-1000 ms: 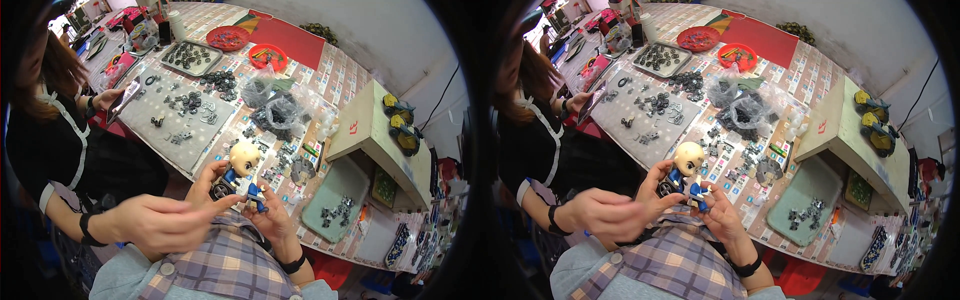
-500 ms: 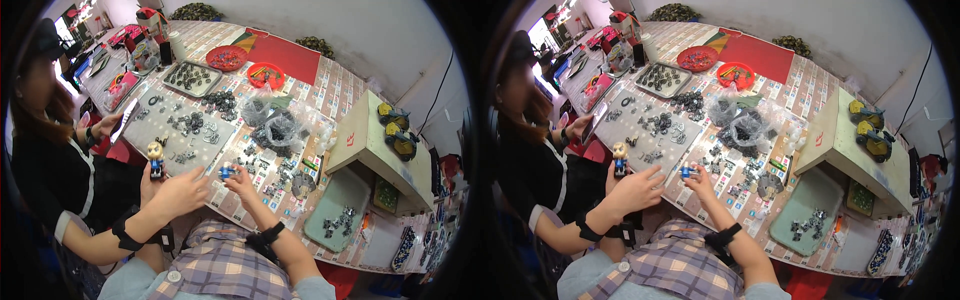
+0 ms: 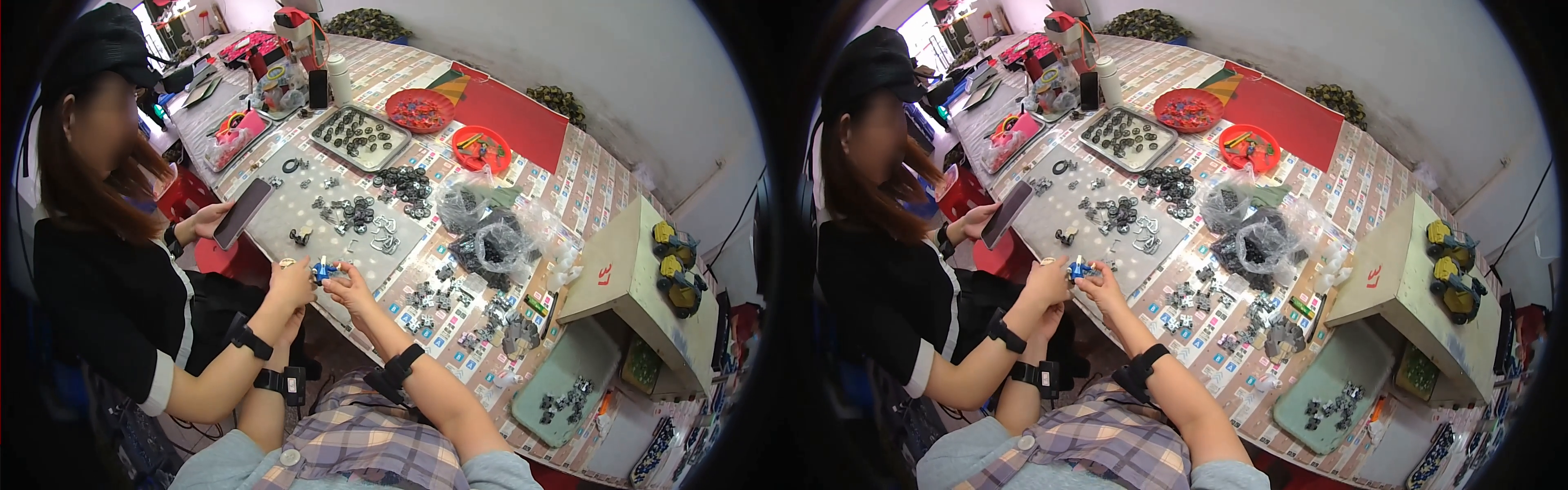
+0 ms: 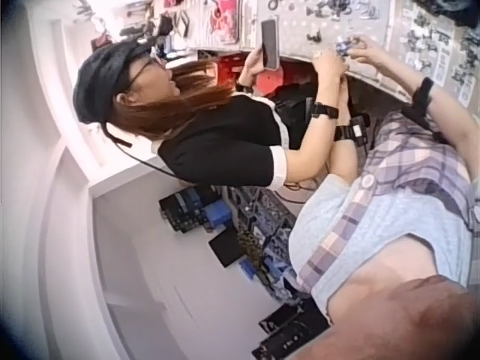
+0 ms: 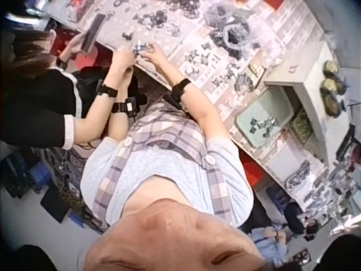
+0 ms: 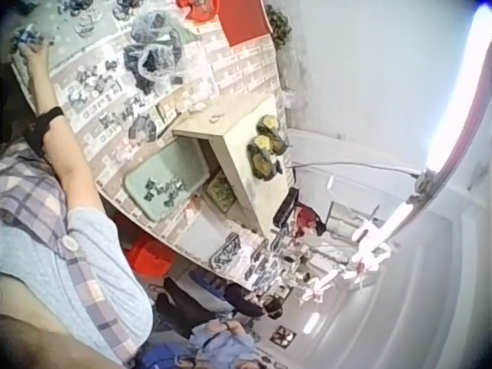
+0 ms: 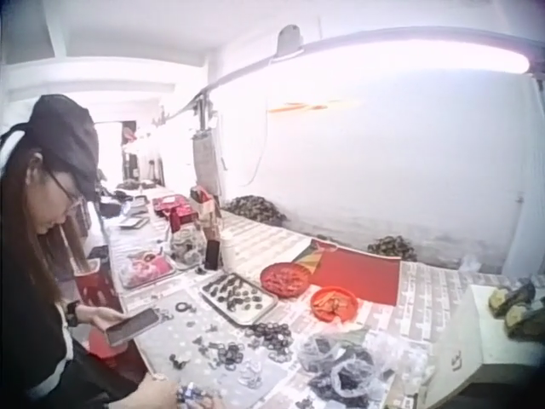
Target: Assembling small plastic components to build a figurine.
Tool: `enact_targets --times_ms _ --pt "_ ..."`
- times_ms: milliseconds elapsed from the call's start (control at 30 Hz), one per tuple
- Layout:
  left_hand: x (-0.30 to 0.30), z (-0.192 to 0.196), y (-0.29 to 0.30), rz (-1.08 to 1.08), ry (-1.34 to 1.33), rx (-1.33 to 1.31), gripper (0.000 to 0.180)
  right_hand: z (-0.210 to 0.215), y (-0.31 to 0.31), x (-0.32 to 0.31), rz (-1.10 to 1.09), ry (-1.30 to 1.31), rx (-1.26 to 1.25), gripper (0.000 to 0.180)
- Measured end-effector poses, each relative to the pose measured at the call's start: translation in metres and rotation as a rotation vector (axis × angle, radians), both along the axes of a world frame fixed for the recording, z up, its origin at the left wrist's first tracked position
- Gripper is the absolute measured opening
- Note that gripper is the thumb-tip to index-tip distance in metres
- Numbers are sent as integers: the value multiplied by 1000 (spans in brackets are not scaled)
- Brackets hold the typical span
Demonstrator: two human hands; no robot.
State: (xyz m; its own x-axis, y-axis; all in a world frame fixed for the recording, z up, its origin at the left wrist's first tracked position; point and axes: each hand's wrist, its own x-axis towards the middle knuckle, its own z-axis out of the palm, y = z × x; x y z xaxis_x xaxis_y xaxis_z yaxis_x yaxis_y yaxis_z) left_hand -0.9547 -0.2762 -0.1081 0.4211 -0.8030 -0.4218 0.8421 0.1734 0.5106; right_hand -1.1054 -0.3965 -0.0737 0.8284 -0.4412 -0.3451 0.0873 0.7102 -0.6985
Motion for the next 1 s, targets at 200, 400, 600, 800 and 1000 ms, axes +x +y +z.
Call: enact_targets --times_ms 200,400,600,800,1000 --pt "0 -2 17 110 -64 10 41 2 2 13 -3 -17 40 56" --pt "-7 -5 28 199 -113 34 27 -14 -2 13 -28 44 61 55" --pt "-58 13 3 91 -141 357 48 -36 -1 -1 28 56 -109 54" --pt "-77 22 -27 -89 -356 318 34 -40 6 2 14 167 -533 51" --pt "-58 26 -41 29 -356 356 24 -28 -4 15 22 176 -769 56"
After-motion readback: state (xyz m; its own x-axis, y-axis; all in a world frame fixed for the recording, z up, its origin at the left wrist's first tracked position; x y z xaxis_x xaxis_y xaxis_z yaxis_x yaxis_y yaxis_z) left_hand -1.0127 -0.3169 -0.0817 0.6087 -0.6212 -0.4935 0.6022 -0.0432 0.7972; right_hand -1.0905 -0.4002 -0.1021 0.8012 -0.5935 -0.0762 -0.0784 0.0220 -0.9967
